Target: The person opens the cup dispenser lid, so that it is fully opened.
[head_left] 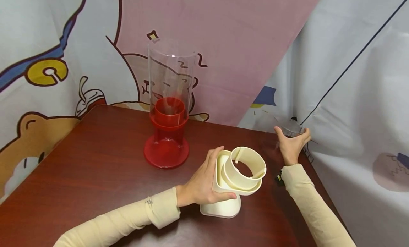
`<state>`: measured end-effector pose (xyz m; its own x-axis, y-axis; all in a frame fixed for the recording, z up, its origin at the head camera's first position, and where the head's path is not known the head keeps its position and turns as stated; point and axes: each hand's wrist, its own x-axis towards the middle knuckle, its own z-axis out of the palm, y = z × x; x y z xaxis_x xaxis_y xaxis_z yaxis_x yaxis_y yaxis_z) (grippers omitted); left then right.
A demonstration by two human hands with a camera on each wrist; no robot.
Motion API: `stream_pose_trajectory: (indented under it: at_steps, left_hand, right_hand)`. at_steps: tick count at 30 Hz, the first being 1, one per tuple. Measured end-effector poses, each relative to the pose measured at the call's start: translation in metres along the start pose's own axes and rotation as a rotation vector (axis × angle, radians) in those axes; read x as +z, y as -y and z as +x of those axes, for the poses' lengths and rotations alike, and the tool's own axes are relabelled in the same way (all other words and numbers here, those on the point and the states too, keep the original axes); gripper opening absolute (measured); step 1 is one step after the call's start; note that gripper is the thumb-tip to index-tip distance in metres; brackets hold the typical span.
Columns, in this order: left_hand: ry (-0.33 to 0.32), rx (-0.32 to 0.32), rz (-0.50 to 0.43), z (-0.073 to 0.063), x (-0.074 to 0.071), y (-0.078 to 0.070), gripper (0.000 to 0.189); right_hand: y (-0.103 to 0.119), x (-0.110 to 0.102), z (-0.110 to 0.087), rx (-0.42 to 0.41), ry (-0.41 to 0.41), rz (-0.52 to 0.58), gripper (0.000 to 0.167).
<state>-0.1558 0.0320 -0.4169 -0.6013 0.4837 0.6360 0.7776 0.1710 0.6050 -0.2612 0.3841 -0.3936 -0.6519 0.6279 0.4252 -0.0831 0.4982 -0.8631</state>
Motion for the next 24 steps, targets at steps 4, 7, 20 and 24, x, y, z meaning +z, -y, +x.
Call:
stream_pose_trajectory:
  at_steps: [4, 7, 20, 24]
  left_hand:
    - [0.002, -0.008, -0.004, 0.0, 0.001, 0.0, 0.132]
    - [0.007, -0.014, -0.005, -0.001, 0.001, 0.0, 0.131]
    - [0.024, -0.035, -0.006, 0.001, 0.0, 0.001, 0.131]
    - [0.014, -0.016, 0.0, 0.0, 0.0, 0.0, 0.132]
  right_hand:
    - [-0.011, -0.003, -0.003, 0.052, 0.011, -0.042, 0.119]
    - [-0.011, -0.006, -0.004, 0.069, 0.016, -0.058, 0.116]
    - [-0.022, -0.015, -0.017, 0.08, 0.076, -0.094, 0.115]
    - [-0.026, -0.016, -0.019, 0.053, 0.074, -0.091, 0.116]
